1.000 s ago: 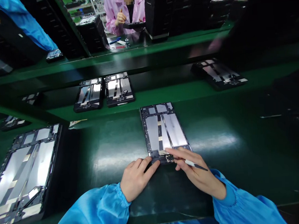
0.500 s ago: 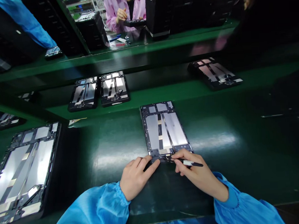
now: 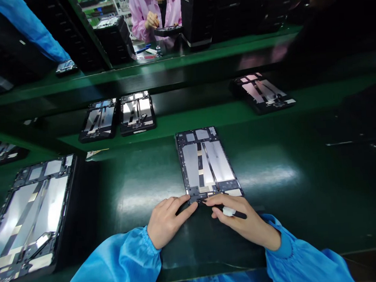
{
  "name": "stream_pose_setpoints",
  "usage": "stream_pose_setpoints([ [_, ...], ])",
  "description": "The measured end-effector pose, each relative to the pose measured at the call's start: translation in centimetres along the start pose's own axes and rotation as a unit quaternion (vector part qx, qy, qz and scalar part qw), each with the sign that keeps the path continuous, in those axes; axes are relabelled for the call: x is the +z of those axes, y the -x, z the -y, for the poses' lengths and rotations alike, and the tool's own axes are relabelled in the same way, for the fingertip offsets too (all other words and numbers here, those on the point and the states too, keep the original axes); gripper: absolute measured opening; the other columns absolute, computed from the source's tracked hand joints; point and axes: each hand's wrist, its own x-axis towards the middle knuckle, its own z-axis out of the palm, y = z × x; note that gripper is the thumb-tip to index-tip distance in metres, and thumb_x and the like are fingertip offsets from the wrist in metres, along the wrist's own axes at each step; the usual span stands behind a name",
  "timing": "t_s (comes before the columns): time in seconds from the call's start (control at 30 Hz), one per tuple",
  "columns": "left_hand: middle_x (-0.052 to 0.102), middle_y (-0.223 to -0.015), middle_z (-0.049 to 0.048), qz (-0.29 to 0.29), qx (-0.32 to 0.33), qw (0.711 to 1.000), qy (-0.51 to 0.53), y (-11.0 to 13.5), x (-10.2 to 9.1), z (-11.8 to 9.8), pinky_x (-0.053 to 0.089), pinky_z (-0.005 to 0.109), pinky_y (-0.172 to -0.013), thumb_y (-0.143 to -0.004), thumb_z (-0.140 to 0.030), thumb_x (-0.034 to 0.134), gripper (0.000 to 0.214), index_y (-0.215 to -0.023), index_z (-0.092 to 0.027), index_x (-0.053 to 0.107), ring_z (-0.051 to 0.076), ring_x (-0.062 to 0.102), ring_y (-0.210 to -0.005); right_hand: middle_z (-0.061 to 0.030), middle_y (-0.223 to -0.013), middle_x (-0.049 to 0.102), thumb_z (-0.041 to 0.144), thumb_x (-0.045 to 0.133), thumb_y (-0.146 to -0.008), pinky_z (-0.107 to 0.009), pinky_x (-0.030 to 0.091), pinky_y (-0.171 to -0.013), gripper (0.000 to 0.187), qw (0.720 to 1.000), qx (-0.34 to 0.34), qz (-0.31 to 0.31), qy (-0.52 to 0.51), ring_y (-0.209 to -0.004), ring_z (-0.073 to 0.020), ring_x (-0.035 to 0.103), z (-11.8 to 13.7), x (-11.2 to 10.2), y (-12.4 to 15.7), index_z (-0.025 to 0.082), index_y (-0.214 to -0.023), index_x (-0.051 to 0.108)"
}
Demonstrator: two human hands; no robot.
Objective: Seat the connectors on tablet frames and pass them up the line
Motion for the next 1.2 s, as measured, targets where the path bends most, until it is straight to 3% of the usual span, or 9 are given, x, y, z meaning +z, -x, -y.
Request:
stream_pose_setpoints([
  [0.1,0.061,-0.121,0.0083,0.008,0.001,1.000,0.003,-0.2,-0.1,0.0,0.051,0.030,-0.075,-0.101,-0.015,0.043,0.031,-0.128,-0.022,0.057,0.018,0.059,-0.093,-0.0071,-0.107,0.071,0.026,0.052,-0.097,-0.029,0.059,-0.076,0.017,1.000,-0.002,0.018,0.001,-0.096,-0.0217,0.069,0.3,0.0,-0.3,0.022,-0.106,0.066],
  [0.3,0.060,-0.124,0.0082,0.045,-0.001,0.999,-0.012,-0.1,-0.4,-0.2,0.050,0.032,-0.076,-0.101,-0.015,0.042,0.033,-0.130,-0.023,0.054,0.019,0.058,-0.095,-0.0037,-0.086,0.070,0.031,0.055,-0.097,-0.024,0.059,-0.056,0.016,0.996,0.070,-0.025,-0.054,-0.067,-0.0157,0.069,0.0,0.2,0.2,0.021,-0.103,0.065],
  [0.47,0.059,-0.125,0.0081,0.030,0.001,0.999,-0.011,0.1,0.0,-0.1,0.050,0.032,-0.077,-0.100,-0.015,0.044,0.032,-0.129,-0.023,0.054,0.018,0.058,-0.095,-0.0069,-0.101,0.070,0.034,0.054,-0.098,-0.025,0.059,-0.058,0.019,0.998,0.033,-0.023,-0.051,-0.076,-0.0176,0.070,-0.5,0.7,0.4,0.021,-0.106,0.065],
  [0.6,0.059,-0.125,0.0080,0.026,0.001,0.999,-0.019,0.0,0.1,0.0,0.049,0.031,-0.075,-0.100,-0.016,0.044,0.032,-0.129,-0.024,0.054,0.018,0.058,-0.092,-0.0079,-0.105,0.069,0.034,0.051,-0.099,-0.025,0.058,-0.056,0.020,1.000,0.017,-0.001,-0.024,-0.072,-0.0163,0.069,-0.4,0.7,0.1,0.020,-0.105,0.065],
  [0.77,0.061,-0.123,0.0093,0.027,0.020,0.999,0.004,1.1,-0.8,-1.4,0.047,0.031,-0.078,-0.100,-0.017,0.046,0.030,-0.129,-0.020,0.055,0.020,0.057,-0.101,-0.0037,-0.086,0.068,0.040,0.056,-0.097,-0.025,0.058,-0.055,0.023,0.995,0.079,-0.006,-0.063,-0.064,-0.0148,0.066,-0.3,0.4,0.5,0.020,-0.103,0.064],
  [0.93,0.064,-0.122,0.0056,0.081,0.072,0.993,0.054,2.3,-1.1,-3.4,0.046,0.031,-0.079,-0.099,-0.026,0.051,0.025,-0.122,-0.025,0.062,0.019,0.057,-0.102,0.0002,-0.071,0.064,0.045,0.057,-0.095,-0.022,0.053,-0.049,0.026,0.981,0.150,0.013,-0.123,-0.054,-0.0124,0.061,-1.1,0.7,2.0,0.019,-0.094,0.061],
  [1.03,0.063,-0.123,0.0065,0.081,0.070,0.993,0.042,2.0,-0.9,-3.3,0.046,0.032,-0.082,-0.100,-0.024,0.048,0.027,-0.124,-0.023,0.061,0.020,0.056,-0.104,0.0009,-0.070,0.063,0.040,0.057,-0.095,-0.024,0.053,-0.054,0.021,0.981,0.170,0.050,-0.080,-0.062,-0.0151,0.065,-1.0,0.8,2.4,0.020,-0.089,0.059],
  [1.2,0.062,-0.125,0.0039,0.080,0.132,0.985,0.077,2.0,-0.9,-3.3,0.045,0.028,-0.081,-0.099,-0.020,0.051,0.027,-0.123,-0.027,0.062,0.018,0.055,-0.110,0.0002,-0.075,0.063,0.029,0.062,-0.092,-0.027,0.047,-0.058,0.013,0.992,0.098,0.049,0.061,-0.064,-0.0166,0.062,0.1,0.8,2.3,0.021,-0.082,0.059],
])
